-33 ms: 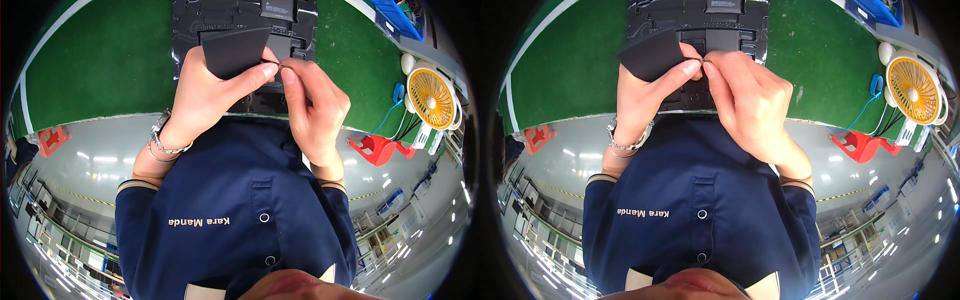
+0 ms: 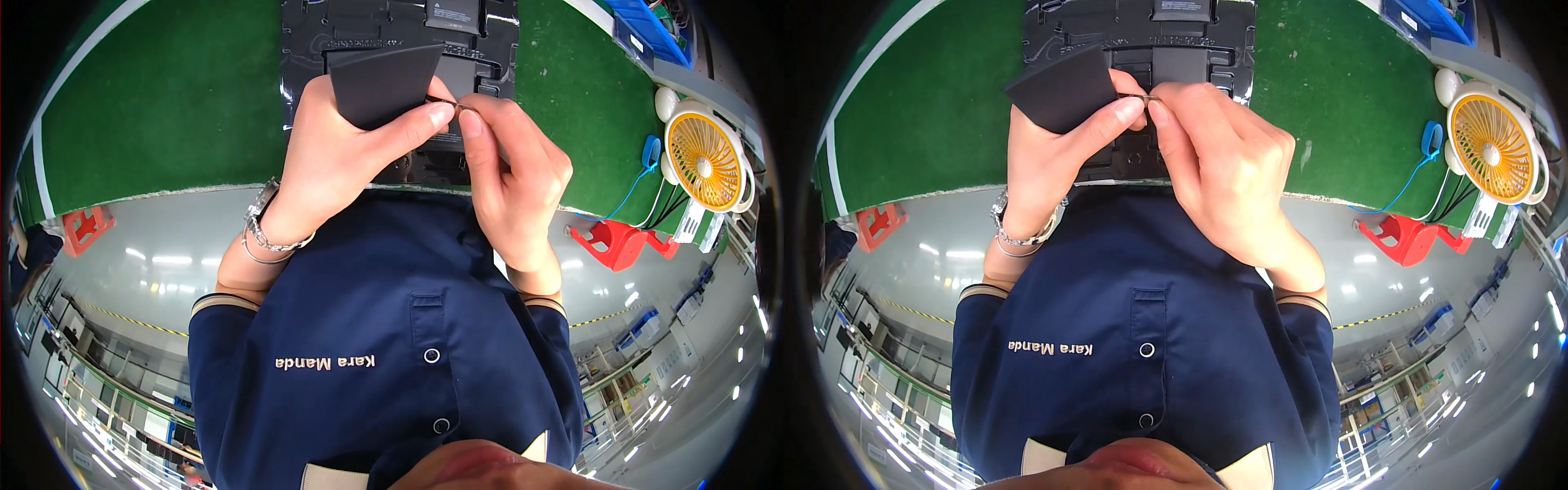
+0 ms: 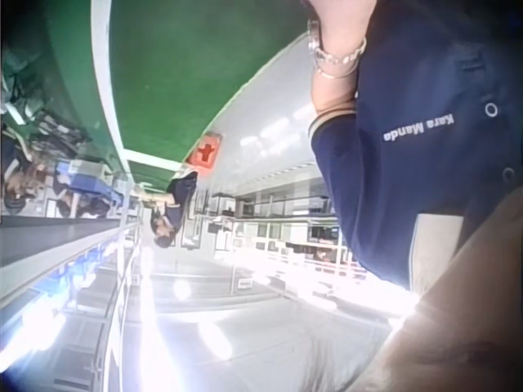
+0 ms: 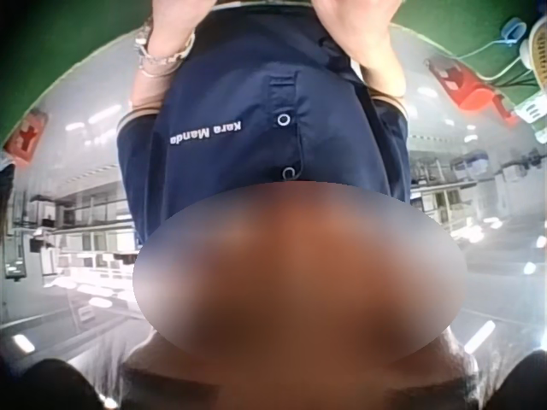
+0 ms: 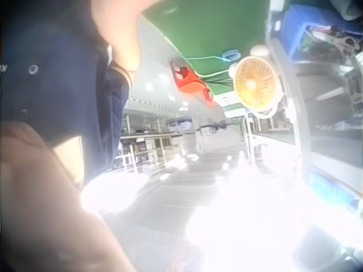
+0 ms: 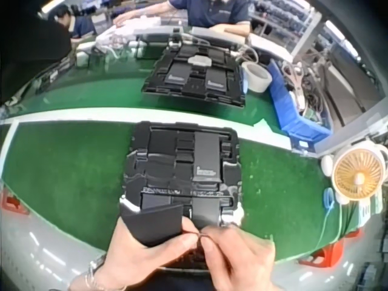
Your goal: Manually assembling electronic or hardware device housing, using tape and scissors to secure components.
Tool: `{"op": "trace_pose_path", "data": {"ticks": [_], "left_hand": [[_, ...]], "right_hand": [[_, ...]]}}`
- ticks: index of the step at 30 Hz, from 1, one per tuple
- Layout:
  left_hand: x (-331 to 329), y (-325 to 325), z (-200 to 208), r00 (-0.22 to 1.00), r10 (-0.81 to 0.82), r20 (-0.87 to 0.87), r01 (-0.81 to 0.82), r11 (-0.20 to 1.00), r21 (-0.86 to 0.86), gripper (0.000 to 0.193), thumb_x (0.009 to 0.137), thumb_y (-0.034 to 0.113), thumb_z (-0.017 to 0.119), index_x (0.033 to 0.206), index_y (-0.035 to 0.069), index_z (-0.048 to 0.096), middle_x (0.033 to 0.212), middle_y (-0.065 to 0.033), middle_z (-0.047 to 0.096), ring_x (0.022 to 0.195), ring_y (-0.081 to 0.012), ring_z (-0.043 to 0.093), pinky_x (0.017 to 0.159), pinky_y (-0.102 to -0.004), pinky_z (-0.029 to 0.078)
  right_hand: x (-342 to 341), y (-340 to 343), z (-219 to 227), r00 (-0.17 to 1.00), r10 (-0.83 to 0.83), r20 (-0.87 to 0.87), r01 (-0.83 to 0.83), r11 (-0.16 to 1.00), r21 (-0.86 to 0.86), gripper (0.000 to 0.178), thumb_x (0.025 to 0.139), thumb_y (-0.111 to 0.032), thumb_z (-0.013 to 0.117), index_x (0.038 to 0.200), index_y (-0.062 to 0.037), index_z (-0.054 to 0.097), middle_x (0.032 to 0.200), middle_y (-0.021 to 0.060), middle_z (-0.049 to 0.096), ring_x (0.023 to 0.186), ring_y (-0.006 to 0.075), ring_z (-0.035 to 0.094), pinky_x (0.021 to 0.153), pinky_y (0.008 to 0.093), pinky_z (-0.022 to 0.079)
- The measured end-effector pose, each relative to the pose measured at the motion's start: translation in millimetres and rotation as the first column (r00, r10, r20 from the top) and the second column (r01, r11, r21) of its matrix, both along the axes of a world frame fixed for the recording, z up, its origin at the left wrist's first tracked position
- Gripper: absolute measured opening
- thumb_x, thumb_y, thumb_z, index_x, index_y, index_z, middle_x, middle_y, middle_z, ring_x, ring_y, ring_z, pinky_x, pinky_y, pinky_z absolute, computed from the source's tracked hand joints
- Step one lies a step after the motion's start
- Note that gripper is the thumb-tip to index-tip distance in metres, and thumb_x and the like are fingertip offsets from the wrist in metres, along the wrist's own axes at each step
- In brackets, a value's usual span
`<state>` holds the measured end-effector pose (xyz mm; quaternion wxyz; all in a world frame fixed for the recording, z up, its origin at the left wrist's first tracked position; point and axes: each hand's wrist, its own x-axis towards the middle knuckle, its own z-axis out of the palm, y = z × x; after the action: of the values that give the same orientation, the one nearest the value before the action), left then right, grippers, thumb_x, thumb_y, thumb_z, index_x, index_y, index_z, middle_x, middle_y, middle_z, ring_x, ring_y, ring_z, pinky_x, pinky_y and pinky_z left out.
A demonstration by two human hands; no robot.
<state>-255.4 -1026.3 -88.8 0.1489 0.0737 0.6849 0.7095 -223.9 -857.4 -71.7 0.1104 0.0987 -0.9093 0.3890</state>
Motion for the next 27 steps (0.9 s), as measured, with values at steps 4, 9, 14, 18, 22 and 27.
{"op": "trace_pose_path", "data": {"ticks": [4,9,14,18,22,27], "left_hand": [[1.4,1.2,1.6,0.999,0.023,0.029,-0.023,1.000,0.000,0.009,0.087,0.010,0.071,0.090,0.001,0.071,0.075,0.0020,0.065,0.068,-0.0036,0.056,0.059,-0.0213,0.044],[-1.5,-1.1,4.0,0.999,-0.030,0.043,0.032,0.999,-0.043,0.009,0.088,0.005,0.069,0.094,-0.002,0.069,0.078,-0.0051,0.068,0.073,-0.0103,0.065,0.067,-0.0233,0.051],[1.6,2.5,-1.6,0.999,0.026,0.035,-0.026,1.000,0.003,0.009,0.087,0.011,0.071,0.089,0.002,0.071,0.069,0.0032,0.061,0.063,-0.0027,0.052,0.055,-0.0208,0.041],[1.9,2.7,-1.5,0.999,0.026,0.041,-0.026,1.000,0.006,0.010,0.087,0.012,0.071,0.089,0.002,0.071,0.068,0.0034,0.061,0.062,-0.0027,0.052,0.054,-0.0208,0.040],[2.0,3.8,-1.4,0.999,0.033,0.032,-0.032,0.999,-0.007,0.009,0.087,0.011,0.071,0.089,0.002,0.071,0.069,0.0032,0.062,0.063,-0.0025,0.053,0.054,-0.0206,0.041],[3.6,4.8,-1.3,0.998,0.043,0.046,-0.043,0.999,0.001,0.008,0.087,0.010,0.070,0.089,0.002,0.071,0.070,0.0029,0.063,0.063,-0.0023,0.054,0.054,-0.0204,0.042]], "right_hand": [[-0.6,0.0,-0.7,1.000,0.005,-0.004,-0.005,1.000,0.007,0.004,0.086,-0.004,0.068,0.089,-0.0061,0.066,0.070,0.0067,0.063,0.053,0.0244,0.059,0.049,0.0337,0.045],[-0.4,0.1,-1.7,1.000,-0.001,-0.003,0.001,1.000,0.012,0.005,0.086,-0.004,0.068,0.090,-0.0061,0.066,0.069,0.0066,0.063,0.052,0.0242,0.058,0.048,0.0337,0.045],[0.1,1.2,-2.6,1.000,0.007,0.012,-0.007,1.000,0.004,0.005,0.086,-0.003,0.068,0.090,-0.0057,0.066,0.069,0.0066,0.063,0.052,0.0239,0.059,0.048,0.0335,0.045],[0.4,1.5,-1.7,0.999,0.004,0.037,-0.003,1.000,-0.023,0.004,0.086,-0.003,0.067,0.090,-0.0053,0.066,0.069,0.0068,0.063,0.052,0.0239,0.059,0.048,0.0333,0.045],[0.9,1.7,-1.6,0.999,-0.001,0.040,0.001,1.000,-0.017,0.005,0.086,-0.003,0.067,0.090,-0.0052,0.066,0.070,0.0067,0.063,0.052,0.0239,0.059,0.048,0.0333,0.045],[-0.7,2.2,-1.9,1.000,0.024,0.003,-0.024,1.000,0.015,0.005,0.086,-0.002,0.067,0.090,-0.0057,0.066,0.070,0.0060,0.064,0.052,0.0236,0.059,0.047,0.0332,0.045]]}}
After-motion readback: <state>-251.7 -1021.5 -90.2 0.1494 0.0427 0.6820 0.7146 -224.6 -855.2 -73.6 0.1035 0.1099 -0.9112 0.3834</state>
